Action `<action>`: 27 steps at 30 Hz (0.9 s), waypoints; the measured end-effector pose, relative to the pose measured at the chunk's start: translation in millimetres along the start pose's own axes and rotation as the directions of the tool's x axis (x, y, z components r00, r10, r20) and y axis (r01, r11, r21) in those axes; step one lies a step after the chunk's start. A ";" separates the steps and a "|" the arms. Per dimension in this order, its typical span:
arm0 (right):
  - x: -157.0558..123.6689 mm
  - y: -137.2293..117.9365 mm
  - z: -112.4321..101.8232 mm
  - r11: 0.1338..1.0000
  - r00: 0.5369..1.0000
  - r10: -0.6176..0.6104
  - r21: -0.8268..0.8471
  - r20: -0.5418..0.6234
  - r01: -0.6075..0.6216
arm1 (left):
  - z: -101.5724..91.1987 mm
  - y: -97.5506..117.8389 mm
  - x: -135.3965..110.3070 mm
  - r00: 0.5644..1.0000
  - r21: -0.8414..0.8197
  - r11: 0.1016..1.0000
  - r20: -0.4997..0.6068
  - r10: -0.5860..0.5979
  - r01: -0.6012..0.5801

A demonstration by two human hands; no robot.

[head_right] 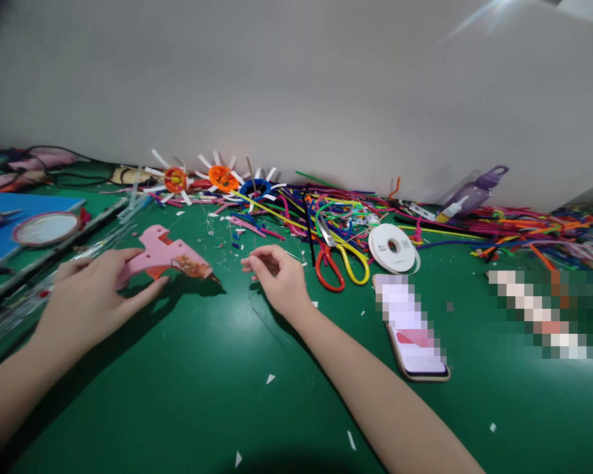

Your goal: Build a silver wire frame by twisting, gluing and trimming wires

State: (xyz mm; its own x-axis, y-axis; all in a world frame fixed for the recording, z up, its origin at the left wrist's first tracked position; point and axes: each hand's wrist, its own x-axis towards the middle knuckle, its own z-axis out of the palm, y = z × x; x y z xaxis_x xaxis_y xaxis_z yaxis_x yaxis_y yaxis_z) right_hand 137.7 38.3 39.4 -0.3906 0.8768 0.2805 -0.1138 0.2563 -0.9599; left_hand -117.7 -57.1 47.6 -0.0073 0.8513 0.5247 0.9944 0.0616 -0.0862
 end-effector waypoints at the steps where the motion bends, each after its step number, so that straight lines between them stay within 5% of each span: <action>1: 0.6 0.0 -0.8 0.999 1.000 -0.019 -0.050 -0.015 0.018 | 0.2 -0.3 -0.1 1.000 -0.002 1.000 -0.002 0.004 -0.004; 10: 2.5 -1.4 -2.9 0.999 0.996 -0.031 -0.045 -0.085 0.027 | 2.0 -0.6 0.3 0.999 -0.006 1.000 -0.034 0.024 -0.024; 27: 1.7 8.8 4.6 0.986 0.965 0.168 0.055 -0.199 -0.160 | 0.8 9.9 -2.6 0.990 -0.065 0.996 -0.129 0.057 -0.066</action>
State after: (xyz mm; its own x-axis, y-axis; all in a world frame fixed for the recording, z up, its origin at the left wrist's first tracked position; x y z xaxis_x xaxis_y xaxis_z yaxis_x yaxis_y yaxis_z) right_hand 131.8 40.2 31.4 -0.2140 0.9706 0.1099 -0.0999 0.0902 -0.9909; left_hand -107.9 -58.3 44.7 0.0630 0.7789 0.6240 0.9975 -0.0286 -0.0651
